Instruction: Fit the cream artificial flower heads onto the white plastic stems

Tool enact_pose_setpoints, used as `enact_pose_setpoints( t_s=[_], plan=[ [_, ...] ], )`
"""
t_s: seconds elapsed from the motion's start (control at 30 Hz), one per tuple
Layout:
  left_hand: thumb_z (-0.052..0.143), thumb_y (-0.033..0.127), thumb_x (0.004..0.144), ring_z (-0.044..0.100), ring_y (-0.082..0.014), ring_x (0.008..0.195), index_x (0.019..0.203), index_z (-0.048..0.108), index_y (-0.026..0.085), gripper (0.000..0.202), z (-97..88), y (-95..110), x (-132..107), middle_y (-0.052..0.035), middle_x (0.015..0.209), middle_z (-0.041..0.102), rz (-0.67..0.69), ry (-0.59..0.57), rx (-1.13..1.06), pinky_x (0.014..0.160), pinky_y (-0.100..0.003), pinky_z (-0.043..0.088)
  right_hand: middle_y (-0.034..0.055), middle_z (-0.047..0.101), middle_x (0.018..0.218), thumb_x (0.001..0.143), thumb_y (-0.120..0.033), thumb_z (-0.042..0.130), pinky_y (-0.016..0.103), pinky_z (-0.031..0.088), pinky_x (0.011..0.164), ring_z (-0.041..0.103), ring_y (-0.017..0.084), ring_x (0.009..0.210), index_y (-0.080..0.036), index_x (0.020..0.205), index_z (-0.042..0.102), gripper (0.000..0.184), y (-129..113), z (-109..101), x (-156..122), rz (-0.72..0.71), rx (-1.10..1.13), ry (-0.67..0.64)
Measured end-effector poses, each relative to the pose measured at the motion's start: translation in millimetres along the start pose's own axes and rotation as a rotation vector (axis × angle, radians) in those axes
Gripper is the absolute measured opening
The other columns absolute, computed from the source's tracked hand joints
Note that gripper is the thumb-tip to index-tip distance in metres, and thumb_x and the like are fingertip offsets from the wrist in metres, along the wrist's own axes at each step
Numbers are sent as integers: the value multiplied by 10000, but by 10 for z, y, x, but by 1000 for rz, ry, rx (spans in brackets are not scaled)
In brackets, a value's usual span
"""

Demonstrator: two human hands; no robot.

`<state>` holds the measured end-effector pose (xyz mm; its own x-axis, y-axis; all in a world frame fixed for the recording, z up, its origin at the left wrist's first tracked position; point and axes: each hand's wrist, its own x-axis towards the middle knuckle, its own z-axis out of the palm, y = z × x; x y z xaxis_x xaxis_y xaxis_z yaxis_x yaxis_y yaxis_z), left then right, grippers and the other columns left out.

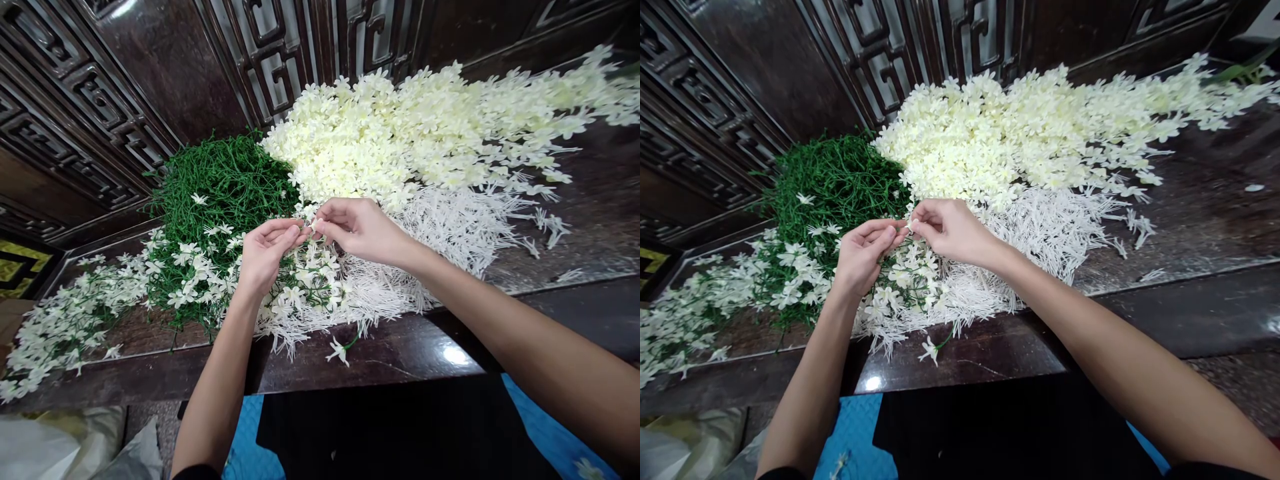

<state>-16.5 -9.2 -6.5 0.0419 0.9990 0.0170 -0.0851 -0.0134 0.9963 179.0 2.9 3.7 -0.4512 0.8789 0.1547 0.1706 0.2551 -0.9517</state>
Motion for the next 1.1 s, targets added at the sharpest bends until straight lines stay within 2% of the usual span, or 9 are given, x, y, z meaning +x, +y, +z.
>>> enact_pose_setpoints(
  t_s=[0.07,0.13,0.23,0.43,0.57,0.8,0.97,1.1],
  plan=[
    [881,347,675,759,-141,776,820,736,136,294,3,-4,-4,-78,842,784,-3,-2,9,791,-241,624,68,690,802,921,-289,610,328,516,597,631,154,684,-156,914,625,134,-16,5,-6,16,27,-28],
    [872,359,689,744,-135,693,805,738,143,280,5,2,-13,-57,766,769,13,-9,27,683,-233,622,55,665,766,920,-292,614,302,471,533,588,133,625,-152,908,623,141,-28,8,-8,7,16,-29],
    [861,367,700,677,-102,563,791,743,148,264,10,15,-27,-28,673,735,42,-22,61,540,-204,568,45,644,768,906,-290,634,293,418,513,534,120,604,-145,904,630,145,-29,12,-6,-37,-17,-7],
    [828,330,749,686,-101,601,838,758,143,219,29,17,-35,-45,716,757,78,-80,87,600,-211,578,42,647,757,922,-246,605,302,402,521,520,122,581,-137,911,646,117,-12,18,4,-49,-89,-1],
    [825,340,748,717,-126,636,892,757,136,259,50,25,-38,-63,753,774,62,-73,107,649,-245,607,32,638,723,930,-246,596,292,366,481,475,109,532,-141,910,655,122,-22,7,-2,-57,-129,-8],
    [754,352,806,687,-123,587,768,719,134,224,72,17,-54,-49,684,737,129,-81,248,609,-245,599,22,614,677,945,-274,550,277,325,427,416,92,478,-156,907,656,162,-20,23,-3,-64,-203,-15],
    [706,303,838,687,-121,628,829,708,129,175,79,10,-61,-61,732,739,167,-123,282,638,-238,597,44,653,722,931,-244,535,281,332,436,431,93,479,-140,928,664,166,1,16,7,-74,-293,16],
    [658,259,862,652,-109,567,855,685,131,131,74,-18,-70,-51,698,716,201,-106,353,576,-222,570,35,640,701,932,-246,537,294,365,493,470,113,518,-146,918,668,166,12,3,8,-129,-343,15]
  ],
)
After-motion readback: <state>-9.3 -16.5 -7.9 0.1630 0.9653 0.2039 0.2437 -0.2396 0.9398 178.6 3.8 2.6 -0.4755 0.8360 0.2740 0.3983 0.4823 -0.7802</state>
